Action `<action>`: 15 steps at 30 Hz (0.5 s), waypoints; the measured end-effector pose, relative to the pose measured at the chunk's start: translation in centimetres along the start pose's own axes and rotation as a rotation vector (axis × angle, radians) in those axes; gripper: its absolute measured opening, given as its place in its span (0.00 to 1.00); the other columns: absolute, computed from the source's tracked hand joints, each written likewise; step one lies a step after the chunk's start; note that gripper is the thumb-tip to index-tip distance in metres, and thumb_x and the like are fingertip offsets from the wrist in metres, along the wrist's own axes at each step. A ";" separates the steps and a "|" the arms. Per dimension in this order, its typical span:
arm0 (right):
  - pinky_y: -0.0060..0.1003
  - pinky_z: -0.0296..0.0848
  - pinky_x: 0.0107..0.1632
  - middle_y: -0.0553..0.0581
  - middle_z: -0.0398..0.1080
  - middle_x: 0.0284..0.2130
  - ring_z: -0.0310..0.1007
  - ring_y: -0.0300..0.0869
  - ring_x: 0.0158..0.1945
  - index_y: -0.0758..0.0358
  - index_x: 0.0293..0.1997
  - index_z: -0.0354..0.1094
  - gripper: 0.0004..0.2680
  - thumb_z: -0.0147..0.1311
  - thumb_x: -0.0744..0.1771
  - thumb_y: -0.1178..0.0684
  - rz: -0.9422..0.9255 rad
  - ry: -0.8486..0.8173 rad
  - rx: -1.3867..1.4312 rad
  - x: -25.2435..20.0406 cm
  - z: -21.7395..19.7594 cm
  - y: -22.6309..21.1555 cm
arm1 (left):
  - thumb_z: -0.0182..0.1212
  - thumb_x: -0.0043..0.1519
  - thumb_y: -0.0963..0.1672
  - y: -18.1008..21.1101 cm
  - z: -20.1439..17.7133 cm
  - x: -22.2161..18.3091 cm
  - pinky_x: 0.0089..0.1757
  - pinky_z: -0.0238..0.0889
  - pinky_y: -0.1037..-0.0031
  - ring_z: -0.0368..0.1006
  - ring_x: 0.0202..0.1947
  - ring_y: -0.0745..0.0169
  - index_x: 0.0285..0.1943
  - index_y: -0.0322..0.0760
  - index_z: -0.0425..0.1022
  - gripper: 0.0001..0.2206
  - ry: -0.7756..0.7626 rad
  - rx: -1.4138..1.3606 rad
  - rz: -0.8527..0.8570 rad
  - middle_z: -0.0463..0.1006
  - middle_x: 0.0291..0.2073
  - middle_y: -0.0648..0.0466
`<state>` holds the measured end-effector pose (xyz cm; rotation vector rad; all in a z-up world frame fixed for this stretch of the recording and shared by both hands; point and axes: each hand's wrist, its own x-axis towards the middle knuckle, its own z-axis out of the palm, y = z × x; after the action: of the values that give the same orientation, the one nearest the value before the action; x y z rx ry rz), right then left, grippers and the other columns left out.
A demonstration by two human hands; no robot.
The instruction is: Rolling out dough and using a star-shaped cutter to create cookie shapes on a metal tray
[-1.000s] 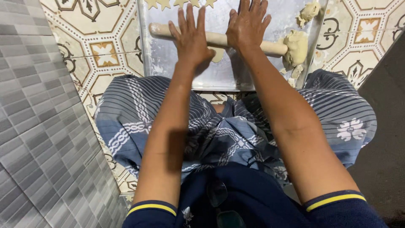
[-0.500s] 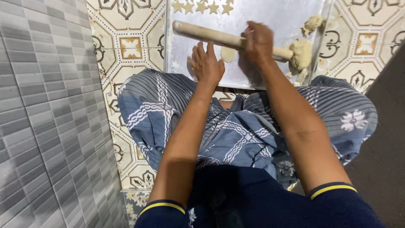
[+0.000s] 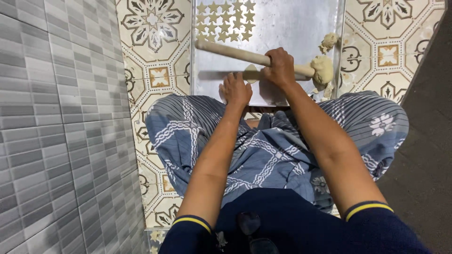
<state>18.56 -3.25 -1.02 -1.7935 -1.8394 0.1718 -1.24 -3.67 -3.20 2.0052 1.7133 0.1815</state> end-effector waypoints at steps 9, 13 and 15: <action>0.39 0.70 0.41 0.58 0.63 0.41 0.67 0.46 0.39 0.66 0.47 0.63 0.14 0.53 0.59 0.69 0.132 0.360 0.271 0.1 -10.4 -9.1 | 0.62 0.61 0.48 4.5 -4.4 0.7 0.49 0.66 0.56 0.70 0.48 0.43 0.53 0.33 0.75 0.17 0.052 0.051 -0.012 0.72 0.48 0.43; 0.37 0.74 0.42 0.57 0.63 0.42 0.67 0.45 0.39 0.66 0.46 0.63 0.12 0.53 0.60 0.69 0.184 0.383 0.311 -0.2 -10.7 -9.5 | 0.65 0.58 0.44 5.8 -6.1 0.4 0.50 0.67 0.57 0.71 0.47 0.46 0.49 0.39 0.73 0.12 0.057 -0.093 -0.063 0.72 0.46 0.47; 0.37 0.73 0.42 0.58 0.64 0.42 0.68 0.46 0.40 0.66 0.46 0.65 0.13 0.53 0.60 0.69 0.175 0.392 0.339 -0.3 -10.4 -9.6 | 0.60 0.60 0.41 6.5 -7.7 0.3 0.50 0.68 0.56 0.74 0.48 0.43 0.51 0.38 0.73 0.11 -0.063 -0.211 -0.133 0.77 0.47 0.47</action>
<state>15.00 -7.44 12.05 -1.6110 -1.2959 0.1720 1.50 -1.81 6.33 1.7222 1.7044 0.2408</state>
